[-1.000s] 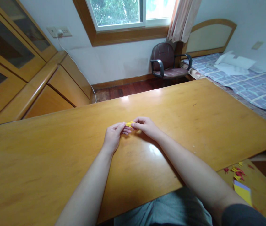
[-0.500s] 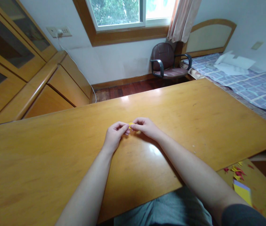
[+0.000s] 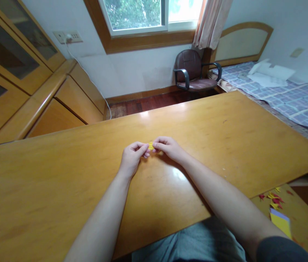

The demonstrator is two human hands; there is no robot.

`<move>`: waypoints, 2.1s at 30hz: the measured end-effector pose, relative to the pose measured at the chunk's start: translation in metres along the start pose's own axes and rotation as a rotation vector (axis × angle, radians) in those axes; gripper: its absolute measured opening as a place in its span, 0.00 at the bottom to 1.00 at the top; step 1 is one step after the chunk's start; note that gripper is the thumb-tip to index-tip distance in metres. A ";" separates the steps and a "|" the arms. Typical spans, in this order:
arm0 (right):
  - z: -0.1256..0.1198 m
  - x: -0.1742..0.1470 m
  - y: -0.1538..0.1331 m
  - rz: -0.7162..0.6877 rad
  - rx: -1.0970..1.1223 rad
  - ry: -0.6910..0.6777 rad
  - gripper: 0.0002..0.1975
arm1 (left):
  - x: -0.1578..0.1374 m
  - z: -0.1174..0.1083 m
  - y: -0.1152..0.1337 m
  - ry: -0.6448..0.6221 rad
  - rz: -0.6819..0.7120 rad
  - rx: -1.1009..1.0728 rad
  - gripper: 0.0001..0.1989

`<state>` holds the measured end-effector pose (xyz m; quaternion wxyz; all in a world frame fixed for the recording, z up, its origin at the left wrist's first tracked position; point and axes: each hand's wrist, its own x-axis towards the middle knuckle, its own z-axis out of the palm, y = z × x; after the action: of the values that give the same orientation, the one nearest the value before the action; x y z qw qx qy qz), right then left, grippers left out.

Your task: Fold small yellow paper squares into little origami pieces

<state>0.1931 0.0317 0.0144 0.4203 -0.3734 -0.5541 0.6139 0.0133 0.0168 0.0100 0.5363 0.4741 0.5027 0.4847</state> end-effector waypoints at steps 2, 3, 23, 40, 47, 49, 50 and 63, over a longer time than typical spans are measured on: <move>0.000 0.001 0.000 0.000 -0.025 0.004 0.12 | 0.000 0.000 -0.001 0.015 0.003 0.004 0.12; 0.000 0.001 0.001 -0.001 -0.036 0.006 0.13 | 0.001 0.000 -0.002 0.024 0.006 0.001 0.12; 0.001 0.003 0.003 -0.028 -0.032 0.093 0.15 | 0.001 -0.001 -0.002 -0.058 0.020 0.065 0.13; 0.000 0.003 0.000 -0.012 0.027 0.093 0.16 | -0.003 -0.002 0.005 -0.171 0.014 0.073 0.12; 0.001 0.003 0.002 0.010 0.140 0.078 0.15 | -0.004 -0.005 0.002 -0.181 0.028 0.060 0.12; 0.002 0.003 0.001 0.017 0.159 0.074 0.15 | -0.004 -0.006 0.000 -0.177 0.034 0.052 0.11; 0.002 0.002 0.001 0.017 0.158 0.071 0.15 | -0.004 -0.006 0.000 -0.178 0.035 0.048 0.11; 0.003 0.002 0.001 -0.032 0.045 0.037 0.14 | -0.004 -0.003 0.004 -0.228 0.059 0.088 0.12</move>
<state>0.1899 0.0325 0.0140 0.4484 -0.3663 -0.5383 0.6123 0.0098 0.0131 0.0137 0.5541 0.5641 0.4449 0.4206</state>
